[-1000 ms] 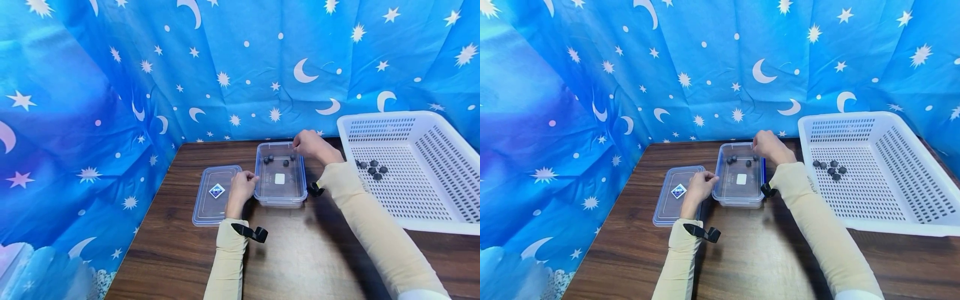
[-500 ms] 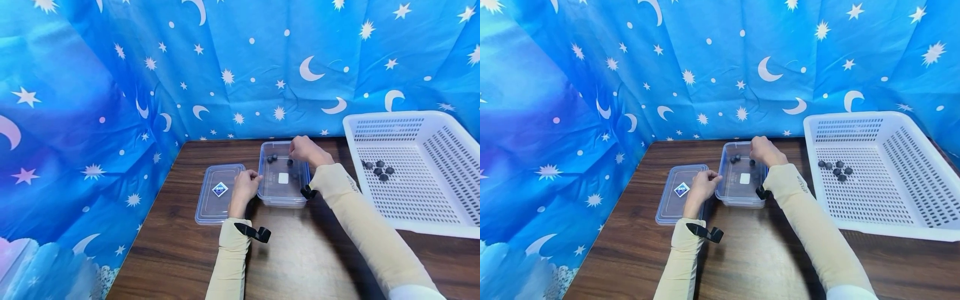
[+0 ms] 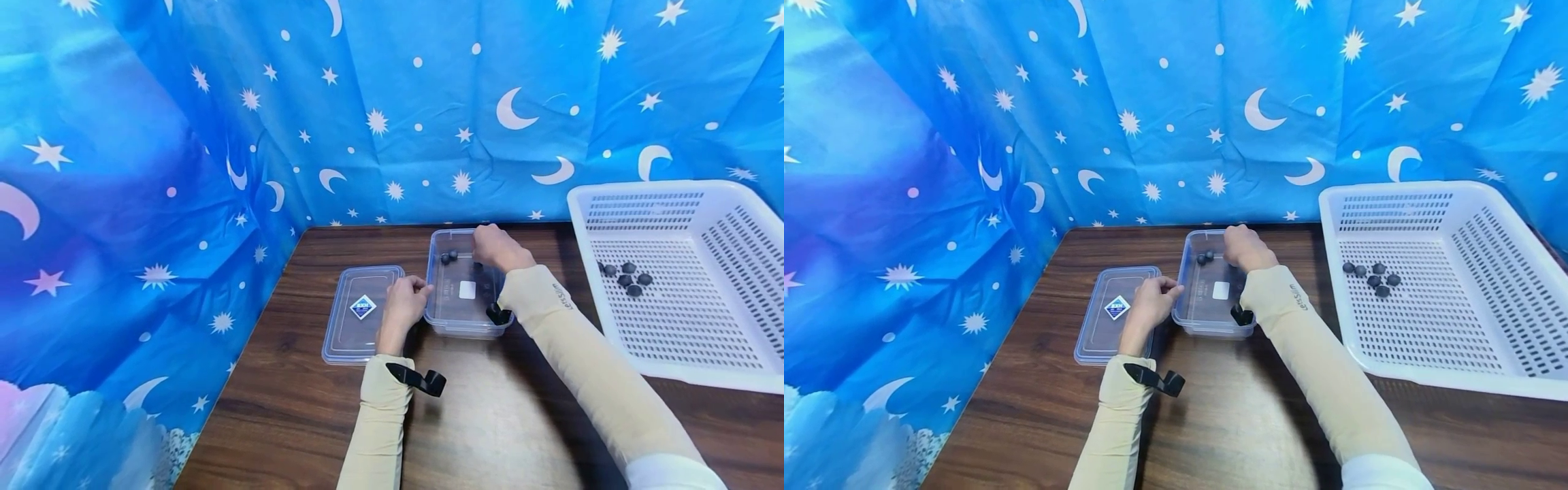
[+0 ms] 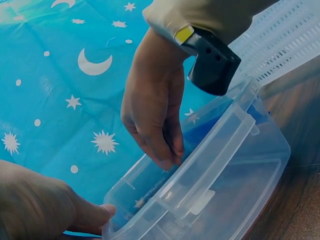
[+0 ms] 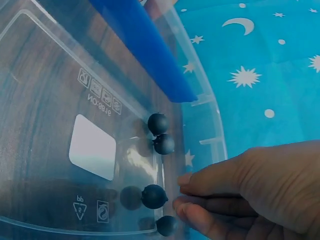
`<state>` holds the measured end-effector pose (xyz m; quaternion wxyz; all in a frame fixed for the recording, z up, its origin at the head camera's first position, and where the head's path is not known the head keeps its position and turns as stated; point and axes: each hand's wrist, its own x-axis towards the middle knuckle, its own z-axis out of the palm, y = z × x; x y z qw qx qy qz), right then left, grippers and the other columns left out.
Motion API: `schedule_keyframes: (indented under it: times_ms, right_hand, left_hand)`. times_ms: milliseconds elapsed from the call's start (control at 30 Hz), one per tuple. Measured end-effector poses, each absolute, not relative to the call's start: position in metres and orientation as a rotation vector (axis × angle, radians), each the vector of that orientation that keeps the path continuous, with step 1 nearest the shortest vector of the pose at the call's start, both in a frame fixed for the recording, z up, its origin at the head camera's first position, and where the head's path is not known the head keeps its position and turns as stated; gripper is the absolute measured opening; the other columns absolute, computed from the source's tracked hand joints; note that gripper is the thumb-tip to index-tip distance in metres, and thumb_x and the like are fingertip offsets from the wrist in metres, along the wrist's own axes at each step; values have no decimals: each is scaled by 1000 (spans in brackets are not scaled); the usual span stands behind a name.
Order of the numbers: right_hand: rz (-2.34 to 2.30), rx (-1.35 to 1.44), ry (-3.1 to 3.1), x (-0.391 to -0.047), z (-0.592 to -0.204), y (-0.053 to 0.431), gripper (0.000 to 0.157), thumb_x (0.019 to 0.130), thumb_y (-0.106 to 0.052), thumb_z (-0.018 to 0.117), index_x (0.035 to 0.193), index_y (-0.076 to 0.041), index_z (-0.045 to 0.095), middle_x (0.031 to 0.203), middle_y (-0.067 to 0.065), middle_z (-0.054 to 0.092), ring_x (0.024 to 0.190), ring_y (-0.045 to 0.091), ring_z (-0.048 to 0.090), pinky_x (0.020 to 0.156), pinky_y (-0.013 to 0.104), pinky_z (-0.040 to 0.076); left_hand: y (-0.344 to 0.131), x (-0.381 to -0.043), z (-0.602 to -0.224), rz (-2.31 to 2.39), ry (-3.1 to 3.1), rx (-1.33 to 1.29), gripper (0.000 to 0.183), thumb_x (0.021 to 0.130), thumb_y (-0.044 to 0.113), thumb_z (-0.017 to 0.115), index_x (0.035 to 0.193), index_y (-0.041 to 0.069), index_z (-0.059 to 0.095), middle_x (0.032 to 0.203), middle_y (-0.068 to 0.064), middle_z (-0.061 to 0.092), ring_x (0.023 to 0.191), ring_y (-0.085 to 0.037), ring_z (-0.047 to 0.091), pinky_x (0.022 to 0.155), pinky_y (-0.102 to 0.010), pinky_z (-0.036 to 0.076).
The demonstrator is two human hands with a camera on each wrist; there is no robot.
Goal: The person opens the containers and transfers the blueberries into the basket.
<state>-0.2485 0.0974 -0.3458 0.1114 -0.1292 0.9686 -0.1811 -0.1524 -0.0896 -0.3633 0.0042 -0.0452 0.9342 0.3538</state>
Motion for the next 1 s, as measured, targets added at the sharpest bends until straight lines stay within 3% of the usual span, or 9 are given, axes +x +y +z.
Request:
schedule_keyframes:
  times_ms: [267, 533, 667, 1000]
  right_hand:
    - [-447, -352, 2864, -252, -347, 92, 19, 90, 0, 49, 102, 5, 64, 96, 21, 63, 75, 25, 53, 68, 38, 47]
    - [-304, -394, 2866, -255, -351, 89, 15, 88, -2, 50, 89, 2, 64, 104, 23, 63, 83, 28, 54, 75, 44, 50]
    - [-368, -351, 2812, -254, -352, 88, 14, 90, -3, 49, 93, 1, 62, 108, 22, 57, 86, 30, 52, 73, 44, 49]
    - [-389, -403, 2821, -251, -353, 90, 9, 86, -2, 56, 90, 2, 64, 95, 18, 59, 78, 27, 52, 65, 37, 46]
  left_hand:
    - [-90, -153, -361, 1108, 2926, -141, 21, 93, 25, 63, 100, 7, 71, 89, -5, 68, 87, -20, 58, 78, -34, 48]
    - [-89, -152, -360, 1101, 2912, -165, 22, 93, 26, 62, 102, 8, 71, 90, -4, 68, 86, -19, 58, 77, -34, 48]
    - [-89, -152, -359, 1106, 2903, -163, 22, 94, 26, 62, 102, 7, 70, 90, -4, 67, 85, -18, 57, 77, -33, 48]
    - [-90, -153, -362, 1106, 2908, -150, 21, 93, 25, 63, 100, 7, 71, 87, -4, 67, 88, -20, 56, 78, -33, 47]
